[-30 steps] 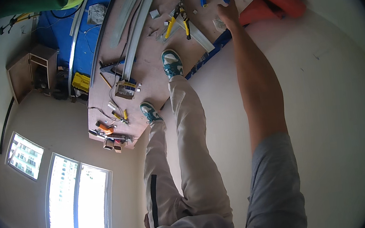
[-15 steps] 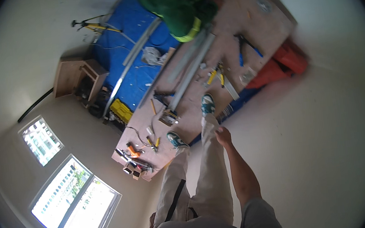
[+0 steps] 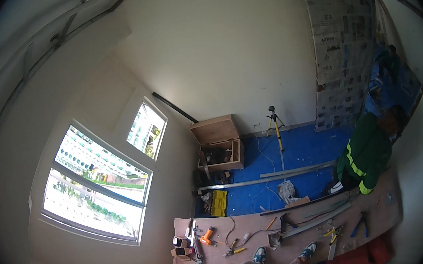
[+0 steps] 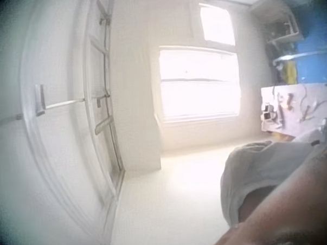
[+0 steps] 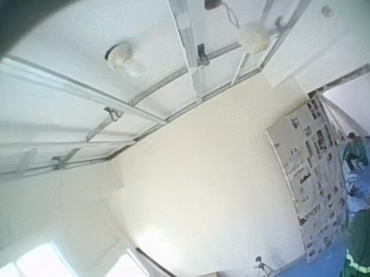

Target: The person drills pilot holes into a metal ceiling molding strip, then uses a drill to fasten the strip to the ceiling. They later use a manual crimping tool to secure the molding along the ceiling edge.

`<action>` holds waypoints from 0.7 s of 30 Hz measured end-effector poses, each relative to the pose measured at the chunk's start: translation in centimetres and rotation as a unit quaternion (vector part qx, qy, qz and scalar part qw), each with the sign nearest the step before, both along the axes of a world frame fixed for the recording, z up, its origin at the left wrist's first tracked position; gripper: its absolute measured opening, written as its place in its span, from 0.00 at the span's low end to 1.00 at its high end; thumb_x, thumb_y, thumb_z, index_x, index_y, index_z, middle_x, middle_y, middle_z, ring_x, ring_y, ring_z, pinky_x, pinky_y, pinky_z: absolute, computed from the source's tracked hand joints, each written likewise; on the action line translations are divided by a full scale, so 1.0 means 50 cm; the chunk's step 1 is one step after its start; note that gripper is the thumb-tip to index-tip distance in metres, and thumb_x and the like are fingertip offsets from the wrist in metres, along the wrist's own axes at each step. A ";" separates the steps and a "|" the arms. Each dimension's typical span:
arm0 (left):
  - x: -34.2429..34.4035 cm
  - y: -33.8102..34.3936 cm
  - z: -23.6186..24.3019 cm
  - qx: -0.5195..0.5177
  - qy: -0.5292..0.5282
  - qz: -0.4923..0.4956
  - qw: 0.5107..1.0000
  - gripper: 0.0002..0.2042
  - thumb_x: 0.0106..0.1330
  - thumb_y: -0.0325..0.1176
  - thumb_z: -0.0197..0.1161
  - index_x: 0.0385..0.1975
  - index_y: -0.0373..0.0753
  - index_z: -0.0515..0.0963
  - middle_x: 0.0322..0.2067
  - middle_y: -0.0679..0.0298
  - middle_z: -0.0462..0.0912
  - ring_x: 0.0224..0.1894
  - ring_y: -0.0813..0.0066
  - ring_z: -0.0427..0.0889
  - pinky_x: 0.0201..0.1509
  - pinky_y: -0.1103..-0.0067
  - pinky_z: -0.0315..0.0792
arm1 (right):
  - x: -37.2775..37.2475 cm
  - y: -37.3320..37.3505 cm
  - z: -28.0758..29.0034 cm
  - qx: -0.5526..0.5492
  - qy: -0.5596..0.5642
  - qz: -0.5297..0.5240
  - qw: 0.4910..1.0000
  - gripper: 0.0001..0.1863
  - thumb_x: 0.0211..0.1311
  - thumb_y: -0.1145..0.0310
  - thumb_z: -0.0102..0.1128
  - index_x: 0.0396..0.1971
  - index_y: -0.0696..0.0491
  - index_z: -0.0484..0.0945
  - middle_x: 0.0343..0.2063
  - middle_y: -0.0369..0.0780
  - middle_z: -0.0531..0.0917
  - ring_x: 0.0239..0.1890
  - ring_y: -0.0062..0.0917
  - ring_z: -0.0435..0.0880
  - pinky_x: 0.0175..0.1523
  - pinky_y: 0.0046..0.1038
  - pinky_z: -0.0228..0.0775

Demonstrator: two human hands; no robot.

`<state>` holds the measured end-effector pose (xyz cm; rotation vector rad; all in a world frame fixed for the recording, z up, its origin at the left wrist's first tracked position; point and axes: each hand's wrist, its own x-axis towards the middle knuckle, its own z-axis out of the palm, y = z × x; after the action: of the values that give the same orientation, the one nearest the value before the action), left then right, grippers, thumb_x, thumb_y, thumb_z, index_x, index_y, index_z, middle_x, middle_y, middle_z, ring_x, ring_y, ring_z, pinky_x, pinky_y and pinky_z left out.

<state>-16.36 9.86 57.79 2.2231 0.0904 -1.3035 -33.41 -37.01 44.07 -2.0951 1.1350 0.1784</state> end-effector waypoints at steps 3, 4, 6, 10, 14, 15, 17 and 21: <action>0.049 0.018 0.005 -0.025 -0.012 -0.005 1.000 0.15 0.69 0.42 0.62 0.49 0.43 0.86 0.44 0.53 0.88 0.50 0.62 0.86 0.57 0.68 0.78 | 0.102 0.072 0.105 0.026 -0.017 0.034 0.999 0.13 0.63 0.63 0.58 0.29 0.58 0.83 0.31 0.48 0.85 0.35 0.46 0.83 0.46 0.45 0.73; 0.063 0.025 0.008 -0.033 -0.017 -0.009 0.999 0.15 0.68 0.42 0.62 0.49 0.43 0.86 0.43 0.53 0.88 0.49 0.62 0.86 0.56 0.68 0.78 | 0.131 0.093 0.144 0.035 -0.026 0.045 0.998 0.12 0.63 0.63 0.59 0.30 0.58 0.83 0.32 0.48 0.85 0.35 0.46 0.84 0.46 0.45 0.73; 0.085 0.034 0.009 -0.044 -0.027 -0.018 0.999 0.15 0.68 0.42 0.63 0.48 0.43 0.86 0.43 0.53 0.88 0.49 0.62 0.86 0.56 0.68 0.78 | 0.182 0.130 0.227 0.054 -0.047 0.068 0.995 0.11 0.62 0.64 0.61 0.30 0.57 0.83 0.33 0.48 0.86 0.36 0.46 0.84 0.46 0.44 0.74; 0.112 0.032 -0.010 -0.064 -0.059 -0.088 0.992 0.15 0.67 0.41 0.63 0.48 0.43 0.86 0.42 0.53 0.88 0.48 0.62 0.87 0.55 0.68 0.79 | 0.213 0.171 0.386 0.082 -0.065 0.095 0.990 0.10 0.60 0.65 0.64 0.32 0.57 0.85 0.34 0.48 0.86 0.37 0.46 0.85 0.46 0.44 0.76; 0.130 0.007 -0.040 -0.074 -0.178 -0.308 0.932 0.14 0.67 0.41 0.64 0.48 0.43 0.86 0.41 0.53 0.88 0.46 0.62 0.87 0.54 0.67 0.80 | 0.147 0.157 0.453 0.089 -0.056 0.059 0.993 0.10 0.58 0.66 0.68 0.33 0.56 0.86 0.36 0.48 0.87 0.39 0.46 0.86 0.46 0.44 0.78; 0.139 -0.003 -0.047 -0.081 -0.230 -0.382 0.891 0.14 0.67 0.41 0.64 0.47 0.43 0.86 0.41 0.53 0.88 0.46 0.62 0.87 0.53 0.67 0.80 | 0.120 0.150 0.446 0.085 -0.056 0.036 0.994 0.10 0.57 0.66 0.69 0.33 0.56 0.86 0.36 0.48 0.87 0.39 0.46 0.86 0.46 0.44 0.79; 0.158 -0.027 -0.055 -0.093 -0.331 -0.489 0.802 0.14 0.66 0.41 0.64 0.47 0.43 0.86 0.40 0.53 0.88 0.46 0.62 0.88 0.53 0.67 0.80 | 0.069 0.129 0.407 0.071 -0.086 -0.011 0.994 0.12 0.56 0.65 0.73 0.35 0.57 0.86 0.35 0.46 0.88 0.39 0.41 0.88 0.45 0.40 0.80; 0.213 -0.085 -0.048 -0.094 -0.170 -0.289 0.937 0.14 0.69 0.41 0.62 0.46 0.39 0.85 0.32 0.55 0.87 0.37 0.64 0.89 0.40 0.66 0.82 | -0.043 0.124 0.296 0.029 -0.082 -0.123 0.989 0.16 0.54 0.62 0.75 0.38 0.57 0.86 0.31 0.44 0.89 0.36 0.33 0.90 0.43 0.35 0.81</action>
<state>-5.72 5.60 55.37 2.3515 -0.8394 -1.1105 -35.55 -30.82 58.87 -1.8617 1.2588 -0.0773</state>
